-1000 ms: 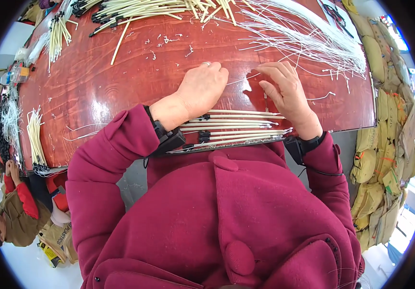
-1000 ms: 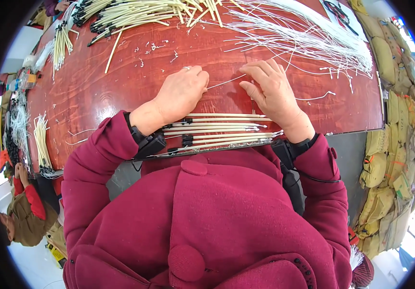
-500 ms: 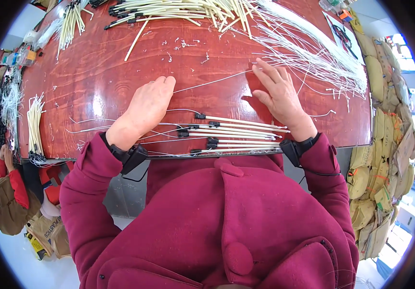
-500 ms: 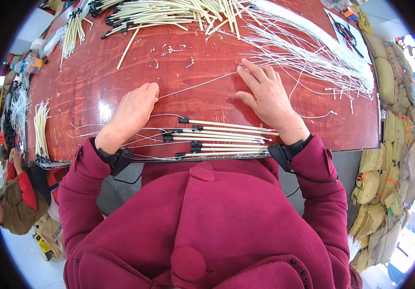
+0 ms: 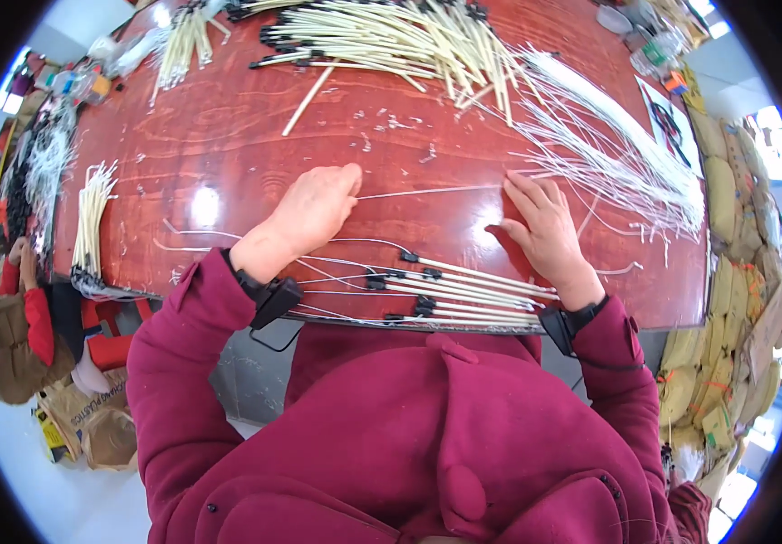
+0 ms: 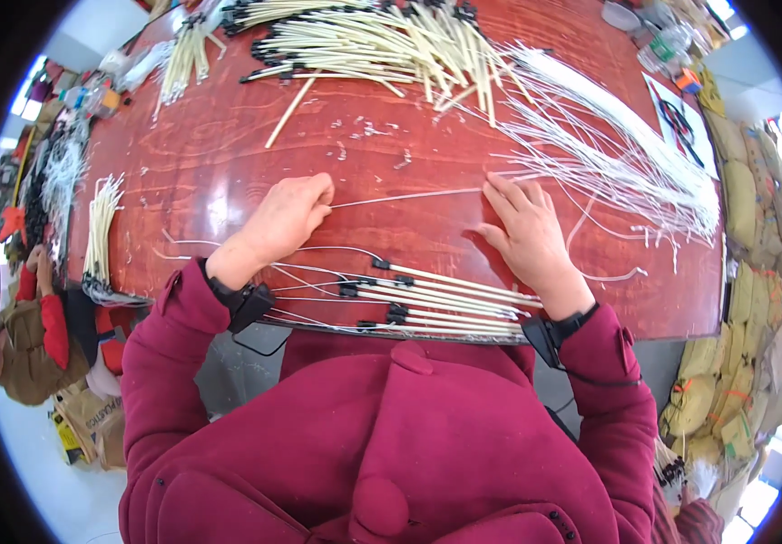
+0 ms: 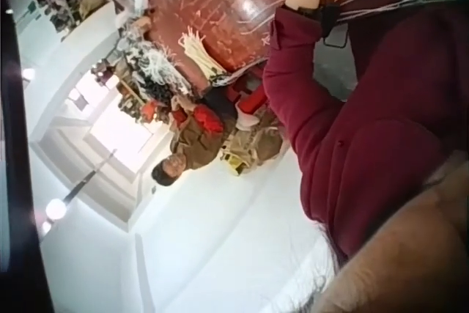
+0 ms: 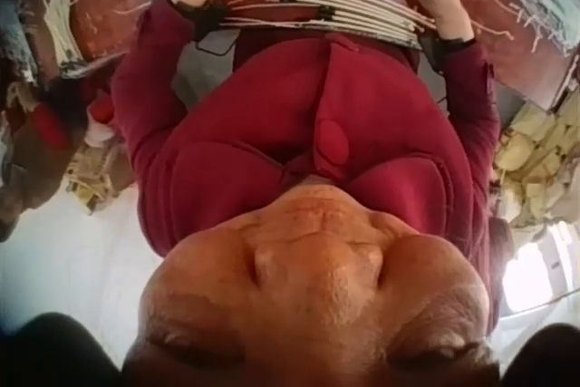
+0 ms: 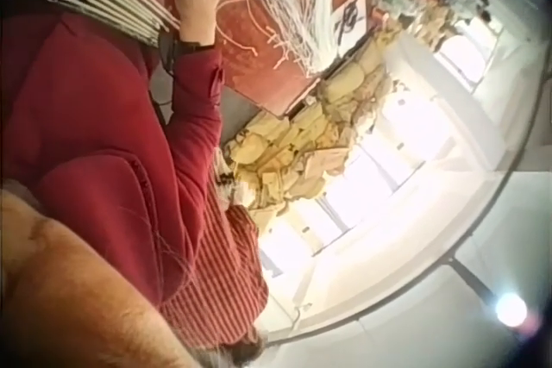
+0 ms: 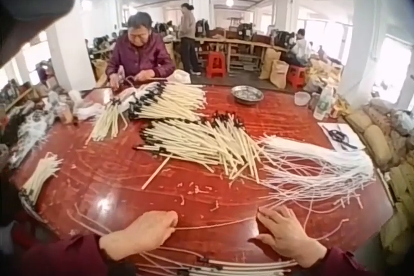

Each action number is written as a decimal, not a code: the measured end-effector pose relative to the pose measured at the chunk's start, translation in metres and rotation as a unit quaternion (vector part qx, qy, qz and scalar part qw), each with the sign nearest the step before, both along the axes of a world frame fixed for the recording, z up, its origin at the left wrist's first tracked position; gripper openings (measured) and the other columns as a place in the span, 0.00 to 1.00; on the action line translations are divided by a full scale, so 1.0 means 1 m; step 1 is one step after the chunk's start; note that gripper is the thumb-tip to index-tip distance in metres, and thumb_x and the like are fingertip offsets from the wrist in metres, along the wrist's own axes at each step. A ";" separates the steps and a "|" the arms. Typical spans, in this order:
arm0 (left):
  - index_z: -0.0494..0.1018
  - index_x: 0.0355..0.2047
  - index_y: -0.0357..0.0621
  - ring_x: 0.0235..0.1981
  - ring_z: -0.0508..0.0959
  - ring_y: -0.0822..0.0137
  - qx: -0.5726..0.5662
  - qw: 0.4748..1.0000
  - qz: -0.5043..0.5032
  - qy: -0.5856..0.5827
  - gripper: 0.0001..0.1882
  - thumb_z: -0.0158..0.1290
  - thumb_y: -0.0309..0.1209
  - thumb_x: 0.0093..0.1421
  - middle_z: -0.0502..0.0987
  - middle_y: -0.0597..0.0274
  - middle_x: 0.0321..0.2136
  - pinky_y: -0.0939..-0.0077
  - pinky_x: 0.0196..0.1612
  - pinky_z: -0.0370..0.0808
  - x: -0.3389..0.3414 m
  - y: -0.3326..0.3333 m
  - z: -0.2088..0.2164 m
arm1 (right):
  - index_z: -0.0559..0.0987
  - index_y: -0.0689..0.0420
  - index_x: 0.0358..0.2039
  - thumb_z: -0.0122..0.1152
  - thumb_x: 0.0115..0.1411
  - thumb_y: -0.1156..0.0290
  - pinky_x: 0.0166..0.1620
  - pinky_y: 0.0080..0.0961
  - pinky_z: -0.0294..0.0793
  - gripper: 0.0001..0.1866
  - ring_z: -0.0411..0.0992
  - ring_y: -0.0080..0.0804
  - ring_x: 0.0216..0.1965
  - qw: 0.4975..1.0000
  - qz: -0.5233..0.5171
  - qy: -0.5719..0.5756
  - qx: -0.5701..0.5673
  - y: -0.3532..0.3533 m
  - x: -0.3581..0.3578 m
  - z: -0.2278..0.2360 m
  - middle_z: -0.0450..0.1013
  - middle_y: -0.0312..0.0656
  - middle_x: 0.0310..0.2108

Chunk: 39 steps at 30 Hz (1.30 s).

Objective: Assembling, checking, and bundling arrow shafts on a manufacturing production floor.

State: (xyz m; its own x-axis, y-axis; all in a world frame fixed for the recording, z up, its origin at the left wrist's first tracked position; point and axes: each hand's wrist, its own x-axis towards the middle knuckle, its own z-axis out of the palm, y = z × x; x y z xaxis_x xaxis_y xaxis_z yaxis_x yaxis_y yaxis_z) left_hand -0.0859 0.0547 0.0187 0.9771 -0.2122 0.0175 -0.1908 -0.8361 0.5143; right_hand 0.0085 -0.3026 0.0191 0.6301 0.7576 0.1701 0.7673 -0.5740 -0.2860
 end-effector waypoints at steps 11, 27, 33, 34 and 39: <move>0.72 0.39 0.43 0.38 0.79 0.48 0.152 0.933 0.244 -0.218 0.11 0.60 0.32 0.60 0.77 0.53 0.37 0.56 0.39 0.78 0.133 0.054 -0.013 | 0.75 0.65 0.58 0.65 0.58 0.68 0.61 0.41 0.67 0.28 0.67 0.51 0.56 0.999 -0.002 0.020 0.037 0.002 -0.002 0.000 0.70 0.49 0.61; 0.76 0.34 0.47 0.42 0.80 0.58 0.242 0.892 0.013 -0.381 0.04 0.51 0.27 0.60 0.76 0.61 0.35 0.62 0.43 0.78 0.189 0.021 -0.023 | 0.77 0.65 0.55 0.65 0.57 0.69 0.59 0.41 0.69 0.25 0.69 0.52 0.53 0.998 -0.006 0.006 0.070 0.008 -0.005 -0.004 0.73 0.50 0.59; 0.76 0.37 0.47 0.39 0.80 0.58 0.256 0.913 -0.039 -0.317 0.07 0.52 0.26 0.58 0.76 0.61 0.36 0.63 0.42 0.77 0.176 0.025 -0.004 | 0.78 0.65 0.55 0.64 0.60 0.69 0.59 0.41 0.69 0.23 0.70 0.51 0.53 0.997 -0.011 0.003 0.077 0.010 -0.007 -0.006 0.73 0.50 0.59; 0.76 0.38 0.47 0.39 0.80 0.58 0.253 0.916 -0.051 -0.308 0.08 0.53 0.26 0.57 0.76 0.61 0.37 0.63 0.41 0.76 0.170 0.025 0.001 | 0.78 0.65 0.55 0.63 0.61 0.69 0.59 0.41 0.69 0.23 0.70 0.51 0.53 0.997 -0.012 0.004 0.074 0.010 -0.007 -0.006 0.73 0.50 0.58; 0.77 0.39 0.47 0.36 0.79 0.57 0.207 0.918 -0.021 -0.338 0.09 0.56 0.26 0.57 0.75 0.61 0.34 0.63 0.40 0.76 0.103 0.011 0.024 | 0.78 0.66 0.54 0.65 0.59 0.70 0.58 0.42 0.69 0.23 0.69 0.51 0.51 0.995 -0.002 0.008 0.095 0.010 -0.009 -0.010 0.73 0.49 0.57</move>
State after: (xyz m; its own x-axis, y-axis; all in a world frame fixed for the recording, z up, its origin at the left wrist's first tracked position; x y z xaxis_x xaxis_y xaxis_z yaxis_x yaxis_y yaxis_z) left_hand 0.0170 0.0656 0.0426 0.7632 -0.3752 0.5261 -0.3869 -0.9174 -0.0930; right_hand -0.0001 -0.2929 0.0092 0.6371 0.7098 0.3004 0.7595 -0.5115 -0.4021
